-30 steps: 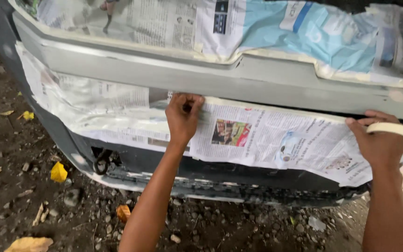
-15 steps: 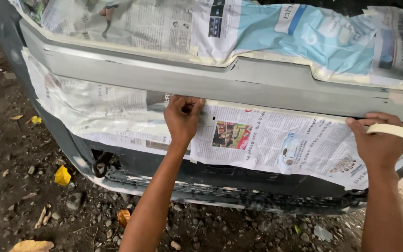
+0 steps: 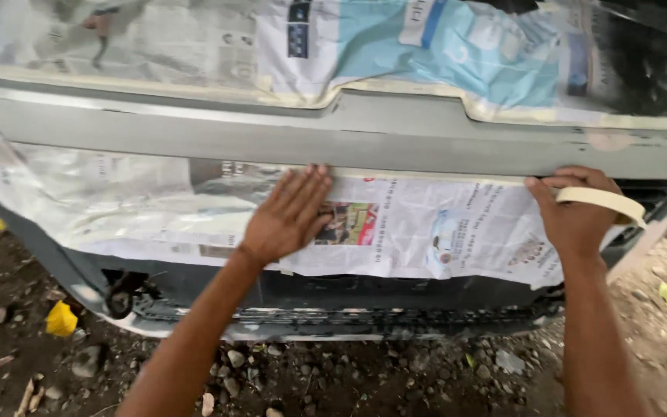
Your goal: Masking parts of a car headlight and bumper using newspaper and masking tape.
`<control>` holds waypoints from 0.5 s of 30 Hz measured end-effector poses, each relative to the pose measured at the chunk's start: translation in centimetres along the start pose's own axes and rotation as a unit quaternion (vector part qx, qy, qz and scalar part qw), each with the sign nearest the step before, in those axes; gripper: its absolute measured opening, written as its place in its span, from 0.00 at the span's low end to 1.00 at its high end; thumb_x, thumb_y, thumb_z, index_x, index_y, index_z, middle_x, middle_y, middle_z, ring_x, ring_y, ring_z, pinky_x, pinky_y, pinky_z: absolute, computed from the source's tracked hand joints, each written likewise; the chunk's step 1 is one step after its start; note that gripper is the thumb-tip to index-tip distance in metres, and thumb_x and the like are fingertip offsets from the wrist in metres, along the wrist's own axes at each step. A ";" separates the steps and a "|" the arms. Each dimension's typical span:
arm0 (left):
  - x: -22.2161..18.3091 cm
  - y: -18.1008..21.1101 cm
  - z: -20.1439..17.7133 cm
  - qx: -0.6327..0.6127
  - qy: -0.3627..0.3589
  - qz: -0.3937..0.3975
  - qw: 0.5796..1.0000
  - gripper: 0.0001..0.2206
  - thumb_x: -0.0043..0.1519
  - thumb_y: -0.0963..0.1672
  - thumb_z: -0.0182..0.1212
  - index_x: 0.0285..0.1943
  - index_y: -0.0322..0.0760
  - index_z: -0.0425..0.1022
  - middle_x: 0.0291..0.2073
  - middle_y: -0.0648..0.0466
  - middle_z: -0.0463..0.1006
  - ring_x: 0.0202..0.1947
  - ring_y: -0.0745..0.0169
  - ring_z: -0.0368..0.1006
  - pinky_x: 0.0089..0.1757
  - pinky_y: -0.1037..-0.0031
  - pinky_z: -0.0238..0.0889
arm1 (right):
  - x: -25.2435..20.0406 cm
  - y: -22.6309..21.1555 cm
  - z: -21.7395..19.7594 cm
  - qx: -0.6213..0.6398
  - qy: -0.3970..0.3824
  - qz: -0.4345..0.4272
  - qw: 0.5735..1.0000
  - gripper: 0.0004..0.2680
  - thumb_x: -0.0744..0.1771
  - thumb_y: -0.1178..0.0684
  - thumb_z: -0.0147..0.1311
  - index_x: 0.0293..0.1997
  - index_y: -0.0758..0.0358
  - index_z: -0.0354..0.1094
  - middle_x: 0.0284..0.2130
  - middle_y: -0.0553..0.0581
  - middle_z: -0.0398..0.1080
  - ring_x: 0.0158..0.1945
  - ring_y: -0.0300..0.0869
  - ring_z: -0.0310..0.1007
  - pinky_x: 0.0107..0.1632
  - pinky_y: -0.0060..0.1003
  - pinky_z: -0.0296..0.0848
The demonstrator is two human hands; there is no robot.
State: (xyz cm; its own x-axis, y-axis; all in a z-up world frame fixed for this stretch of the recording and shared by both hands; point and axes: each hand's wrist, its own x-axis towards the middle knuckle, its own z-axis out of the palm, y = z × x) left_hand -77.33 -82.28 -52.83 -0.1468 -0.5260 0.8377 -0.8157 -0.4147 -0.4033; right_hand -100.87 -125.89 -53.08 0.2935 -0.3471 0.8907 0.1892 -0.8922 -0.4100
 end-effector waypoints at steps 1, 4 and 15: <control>0.1 -0.6 0.2 0.005 -0.055 0.023 0.998 0.25 0.70 0.52 0.52 0.71 0.31 0.66 0.70 0.43 0.66 0.71 0.50 0.60 0.68 0.59 0.52 | 0.0 0.2 -0.1 -0.056 0.004 -0.040 0.998 0.14 0.68 0.53 0.74 0.45 0.70 0.70 0.36 0.54 0.77 0.42 0.41 0.77 0.48 0.36 0.73; 0.7 -1.3 -0.7 0.012 -0.138 0.069 0.988 0.32 0.71 0.56 0.45 0.77 0.31 0.58 0.76 0.44 0.58 0.76 0.52 0.51 0.71 0.60 0.42 | -0.3 0.7 0.0 -0.138 0.012 -0.094 0.986 0.12 0.67 0.53 0.76 0.39 0.68 0.74 0.37 0.56 0.76 0.42 0.44 0.75 0.49 0.38 0.71; 4.7 2.5 2.3 -0.002 -0.197 0.144 0.970 0.35 0.70 0.59 0.38 0.80 0.35 0.50 0.79 0.50 0.50 0.78 0.56 0.45 0.72 0.62 0.36 | -0.1 0.5 0.4 -0.186 0.048 -0.115 0.975 0.10 0.66 0.49 0.77 0.33 0.61 0.79 0.42 0.52 0.73 0.51 0.47 0.71 0.55 0.45 0.65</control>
State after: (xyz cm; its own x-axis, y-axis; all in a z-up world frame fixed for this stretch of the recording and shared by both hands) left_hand -78.78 -87.50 -50.72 -0.1451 -0.8626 0.4846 -0.7752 -0.2052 -0.5974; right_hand -100.45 -126.16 -53.47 0.1909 -0.1346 0.9723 -0.1177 -0.9865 -0.1135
